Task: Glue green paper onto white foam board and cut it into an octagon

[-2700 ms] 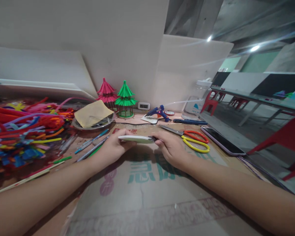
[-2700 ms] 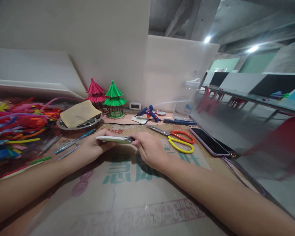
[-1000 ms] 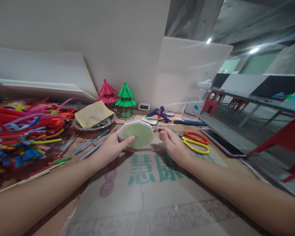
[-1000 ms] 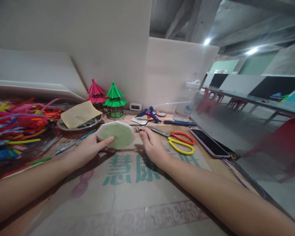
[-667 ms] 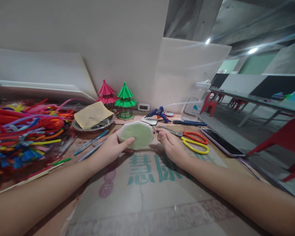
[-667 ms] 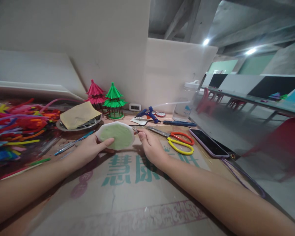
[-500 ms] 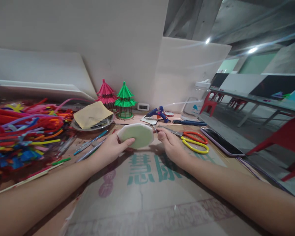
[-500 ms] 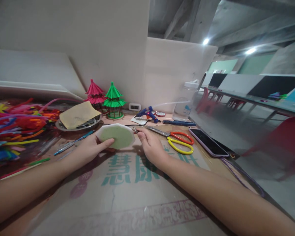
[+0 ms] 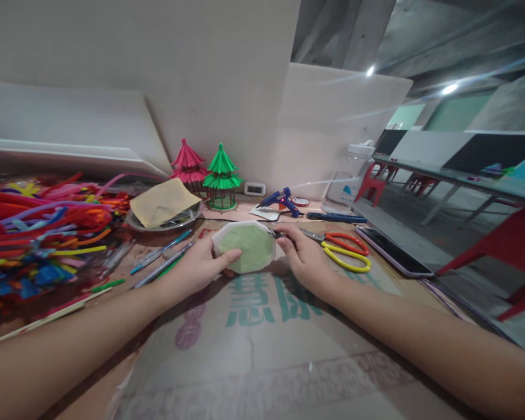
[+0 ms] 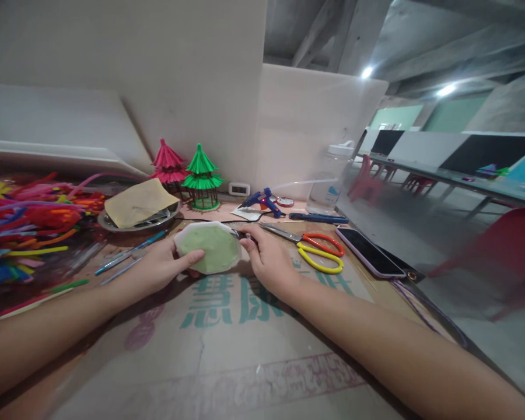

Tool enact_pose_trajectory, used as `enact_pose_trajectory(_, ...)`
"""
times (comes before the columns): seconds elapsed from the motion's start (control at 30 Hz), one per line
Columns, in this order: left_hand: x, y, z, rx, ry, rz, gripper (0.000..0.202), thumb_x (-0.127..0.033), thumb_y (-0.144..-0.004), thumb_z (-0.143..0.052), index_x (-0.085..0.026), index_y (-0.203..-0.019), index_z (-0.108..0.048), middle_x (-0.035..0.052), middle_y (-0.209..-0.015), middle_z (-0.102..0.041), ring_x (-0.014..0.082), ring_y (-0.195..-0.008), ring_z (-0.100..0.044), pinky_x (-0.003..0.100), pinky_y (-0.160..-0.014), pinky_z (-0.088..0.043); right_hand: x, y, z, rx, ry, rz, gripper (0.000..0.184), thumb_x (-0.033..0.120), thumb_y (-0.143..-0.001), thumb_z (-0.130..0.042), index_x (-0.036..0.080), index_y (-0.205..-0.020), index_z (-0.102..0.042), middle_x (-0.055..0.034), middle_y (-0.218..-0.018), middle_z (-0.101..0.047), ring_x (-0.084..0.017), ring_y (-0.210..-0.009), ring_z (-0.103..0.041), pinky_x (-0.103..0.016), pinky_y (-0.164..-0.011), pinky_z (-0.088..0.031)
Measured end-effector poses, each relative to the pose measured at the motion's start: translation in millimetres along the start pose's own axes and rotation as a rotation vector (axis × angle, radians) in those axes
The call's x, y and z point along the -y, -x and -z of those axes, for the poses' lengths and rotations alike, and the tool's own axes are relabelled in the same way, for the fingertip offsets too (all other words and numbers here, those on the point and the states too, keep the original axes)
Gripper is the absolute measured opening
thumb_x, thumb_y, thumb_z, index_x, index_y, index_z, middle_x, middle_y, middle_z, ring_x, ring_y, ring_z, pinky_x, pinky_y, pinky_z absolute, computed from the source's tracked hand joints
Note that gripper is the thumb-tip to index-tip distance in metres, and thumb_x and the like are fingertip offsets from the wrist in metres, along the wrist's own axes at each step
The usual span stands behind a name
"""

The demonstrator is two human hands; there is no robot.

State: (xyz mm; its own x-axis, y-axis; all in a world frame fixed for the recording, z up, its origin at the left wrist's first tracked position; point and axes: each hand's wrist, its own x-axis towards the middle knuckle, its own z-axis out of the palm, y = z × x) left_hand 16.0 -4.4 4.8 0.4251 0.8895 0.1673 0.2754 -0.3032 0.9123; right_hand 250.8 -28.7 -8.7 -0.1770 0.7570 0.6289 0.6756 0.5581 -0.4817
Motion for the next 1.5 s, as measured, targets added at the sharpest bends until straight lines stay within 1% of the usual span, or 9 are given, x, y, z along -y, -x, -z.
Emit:
enact_pose_trajectory(0.2,2.3,-1.2,-0.9,0.023,0.033,0.003,0.046,-0.049,-0.081,-0.068,-0.016,-0.112,-0.061,0.0061,-0.094,-0.071,0.0169,-0.067,-0.066,0.026,-0.053,-0.058,-1.5,0.0,-1.2,0.006,-0.015,-0.041,0.026,0.033,-0.099,-0.044,0.021,-0.113,-0.063,-0.0058,-0.097,-0.072,-0.021,-0.082,-0.066,-0.030,-0.072,-0.047)
enact_pose_trajectory(0.4,0.4,-0.1,-1.0,0.018,0.021,0.012,0.049,-0.048,-0.081,-0.068,-0.014,-0.114,-0.059,0.0059,-0.092,-0.070,0.0132,-0.057,-0.061,0.024,-0.048,-0.055,0.1,-1.1,-1.4,0.012,-0.038,-0.085,0.024,0.032,-0.098,-0.046,0.022,-0.111,-0.063,-0.0060,-0.099,-0.073,-0.021,-0.083,-0.066,-0.031,-0.073,-0.047)
enact_pose_trajectory(0.5,1.3,-0.7,-0.6,0.025,0.022,0.013,0.048,-0.049,-0.081,-0.067,-0.015,-0.114,-0.060,0.0064,-0.094,-0.071,0.0141,-0.060,-0.063,0.024,-0.050,-0.056,0.2,-1.3,-1.7,0.010,-0.047,-0.101,0.025,0.034,-0.098,-0.045,0.022,-0.110,-0.063,-0.0066,-0.100,-0.073,-0.022,-0.085,-0.067,-0.032,-0.073,-0.047)
enact_pose_trajectory(0.63,2.1,-2.3,0.0,0.028,0.012,0.007,0.046,-0.050,-0.082,-0.066,-0.016,-0.113,-0.061,0.0064,-0.095,-0.072,0.0170,-0.068,-0.066,0.026,-0.055,-0.058,-0.6,-0.4,-1.8,0.007,-0.029,-0.119,0.031,0.038,-0.099,-0.043,0.020,-0.115,-0.061,-0.0074,-0.096,-0.072,-0.023,-0.082,-0.066,-0.033,-0.071,-0.046)
enact_pose_trajectory(0.8,1.0,-1.4,-0.1,0.022,-0.002,-0.002,0.043,-0.050,-0.083,-0.066,-0.016,-0.109,-0.061,0.0058,-0.093,-0.071,0.0180,-0.070,-0.066,0.027,-0.057,-0.059,2.4,0.9,-0.3,0.008,-0.010,-0.047,0.029,0.037,-0.099,-0.044,0.020,-0.115,-0.060,-0.0065,-0.095,-0.072,-0.021,-0.078,-0.064,-0.031,-0.070,-0.046)
enact_pose_trajectory(0.97,-0.4,1.7,-1.7,0.025,-0.041,-0.067,0.037,-0.045,-0.085,-0.064,-0.016,-0.109,-0.061,0.0041,-0.091,-0.070,0.0149,-0.065,-0.062,0.024,-0.054,-0.056,6.5,1.5,0.9,-0.002,0.025,0.011,0.027,0.034,-0.099,-0.045,0.020,-0.114,-0.062,-0.0056,-0.089,-0.071,-0.020,-0.075,-0.063,-0.030,-0.068,-0.046)
enact_pose_trajectory(1.17,2.0,3.0,-1.9,0.037,-0.071,-0.101,0.036,-0.044,-0.088,-0.062,-0.016,-0.111,-0.062,0.0036,-0.091,-0.070,0.0137,-0.063,-0.061,0.023,-0.054,-0.054,6.7,1.7,2.8,-0.007,0.000,0.063,0.026,0.036,-0.102,-0.042,0.021,-0.112,-0.062,-0.0064,-0.098,-0.072,-0.021,-0.084,-0.065,-0.030,-0.074,-0.048)
enact_pose_trajectory(1.37,3.8,3.6,-1.9,0.050,-0.031,-0.078,0.041,-0.046,-0.087,-0.064,-0.018,-0.117,-0.062,0.0051,-0.096,-0.070,0.0177,-0.073,-0.065,0.024,-0.057,-0.057,6.3,1.3,3.4,0.002,-0.004,0.058,0.023,0.033,-0.101,-0.044,0.022,-0.111,-0.061,-0.0051,-0.094,-0.071,-0.020,-0.081,-0.065,-0.030,-0.072,-0.048)
enact_pose_trajectory(1.5,3.4,3.2,-2.7,0.047,-0.027,-0.061,0.044,-0.045,-0.087,-0.064,-0.018,-0.121,-0.063,0.0054,-0.095,-0.070,0.0179,-0.073,-0.065,0.024,-0.057,-0.057,5.9,1.5,2.9,0.000,-0.013,0.054,0.023,0.033,-0.101,-0.044,0.023,-0.112,-0.061,-0.0045,-0.095,-0.072,-0.020,-0.082,-0.065,-0.030,-0.071,-0.047)
